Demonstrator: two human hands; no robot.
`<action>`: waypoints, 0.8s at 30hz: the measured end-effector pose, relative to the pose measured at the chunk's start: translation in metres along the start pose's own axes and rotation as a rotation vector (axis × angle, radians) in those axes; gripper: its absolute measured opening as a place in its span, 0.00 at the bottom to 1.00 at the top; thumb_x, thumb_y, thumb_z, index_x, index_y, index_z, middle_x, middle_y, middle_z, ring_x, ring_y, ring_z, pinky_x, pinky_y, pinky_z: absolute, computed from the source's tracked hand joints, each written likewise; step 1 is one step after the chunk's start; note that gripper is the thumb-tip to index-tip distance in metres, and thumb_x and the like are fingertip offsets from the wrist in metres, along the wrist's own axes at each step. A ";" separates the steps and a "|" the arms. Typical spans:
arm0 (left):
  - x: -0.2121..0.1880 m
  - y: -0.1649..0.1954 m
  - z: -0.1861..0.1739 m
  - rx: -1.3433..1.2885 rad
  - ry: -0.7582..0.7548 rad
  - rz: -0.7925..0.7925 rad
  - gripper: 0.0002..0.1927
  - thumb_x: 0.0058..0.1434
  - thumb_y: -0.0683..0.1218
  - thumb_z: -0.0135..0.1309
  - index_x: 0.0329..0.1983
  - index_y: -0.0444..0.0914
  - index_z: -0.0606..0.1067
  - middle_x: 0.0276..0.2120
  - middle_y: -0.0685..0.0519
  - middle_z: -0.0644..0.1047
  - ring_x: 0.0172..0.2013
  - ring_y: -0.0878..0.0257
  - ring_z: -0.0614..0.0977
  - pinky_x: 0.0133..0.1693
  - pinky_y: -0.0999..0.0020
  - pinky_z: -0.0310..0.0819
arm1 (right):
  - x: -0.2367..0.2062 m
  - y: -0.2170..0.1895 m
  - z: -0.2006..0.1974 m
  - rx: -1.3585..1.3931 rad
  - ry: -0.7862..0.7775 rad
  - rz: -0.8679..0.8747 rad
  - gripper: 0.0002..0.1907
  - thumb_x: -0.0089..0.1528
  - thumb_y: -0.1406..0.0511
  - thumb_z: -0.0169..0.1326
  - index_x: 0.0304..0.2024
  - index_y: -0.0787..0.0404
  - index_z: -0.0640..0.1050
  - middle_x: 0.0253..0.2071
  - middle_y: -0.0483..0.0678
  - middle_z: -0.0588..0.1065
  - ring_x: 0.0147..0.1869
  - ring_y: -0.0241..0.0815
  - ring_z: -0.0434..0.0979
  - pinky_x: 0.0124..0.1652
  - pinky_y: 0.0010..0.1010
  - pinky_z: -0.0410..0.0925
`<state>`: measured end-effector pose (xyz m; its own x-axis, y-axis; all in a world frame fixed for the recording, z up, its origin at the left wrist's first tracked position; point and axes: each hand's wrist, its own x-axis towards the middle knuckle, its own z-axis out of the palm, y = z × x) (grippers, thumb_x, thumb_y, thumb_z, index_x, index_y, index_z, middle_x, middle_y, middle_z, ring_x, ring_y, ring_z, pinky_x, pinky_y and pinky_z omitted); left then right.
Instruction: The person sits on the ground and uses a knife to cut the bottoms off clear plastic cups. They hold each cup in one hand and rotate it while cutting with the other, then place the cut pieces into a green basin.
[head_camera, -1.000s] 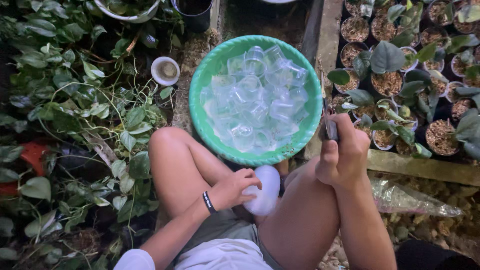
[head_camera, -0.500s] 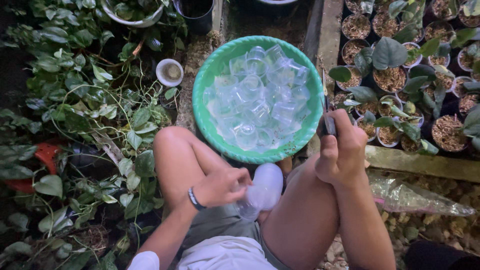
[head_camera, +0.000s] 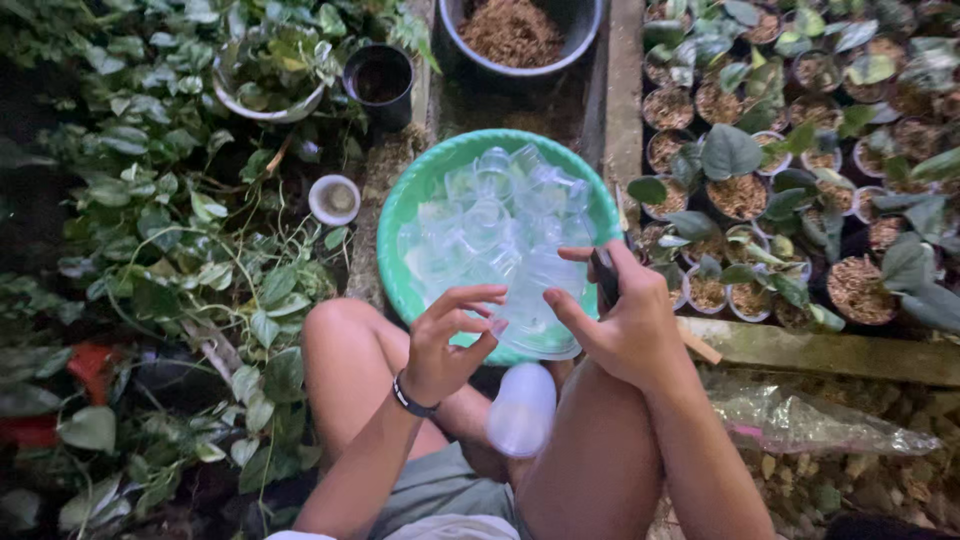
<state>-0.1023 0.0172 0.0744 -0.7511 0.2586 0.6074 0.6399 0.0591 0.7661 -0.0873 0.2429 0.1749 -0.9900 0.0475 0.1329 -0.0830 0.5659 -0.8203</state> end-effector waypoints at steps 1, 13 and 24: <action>0.002 0.000 0.003 -0.005 0.016 0.031 0.11 0.59 0.33 0.64 0.35 0.35 0.73 0.54 0.44 0.79 0.51 0.53 0.85 0.48 0.64 0.83 | -0.001 0.000 -0.001 0.026 0.008 0.006 0.23 0.54 0.59 0.67 0.49 0.62 0.79 0.18 0.43 0.67 0.22 0.32 0.62 0.25 0.28 0.59; 0.025 0.004 0.002 -0.502 -0.374 -0.347 0.53 0.60 0.62 0.66 0.77 0.35 0.54 0.70 0.47 0.64 0.71 0.60 0.66 0.72 0.61 0.57 | -0.002 0.002 -0.004 0.157 -0.145 -0.161 0.26 0.50 0.62 0.71 0.48 0.64 0.79 0.25 0.42 0.68 0.23 0.29 0.58 0.25 0.25 0.57; 0.036 0.014 -0.003 -0.134 -0.123 -0.299 0.45 0.59 0.58 0.66 0.72 0.34 0.62 0.56 0.47 0.76 0.58 0.59 0.79 0.62 0.64 0.72 | -0.009 0.014 0.002 -0.010 -0.147 -0.413 0.15 0.60 0.63 0.48 0.46 0.67 0.72 0.30 0.61 0.72 0.34 0.66 0.74 0.34 0.47 0.67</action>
<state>-0.1209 0.0241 0.1079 -0.8719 0.3633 0.3282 0.3614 0.0252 0.9321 -0.0798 0.2487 0.1614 -0.8798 -0.3014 0.3676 -0.4748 0.5209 -0.7093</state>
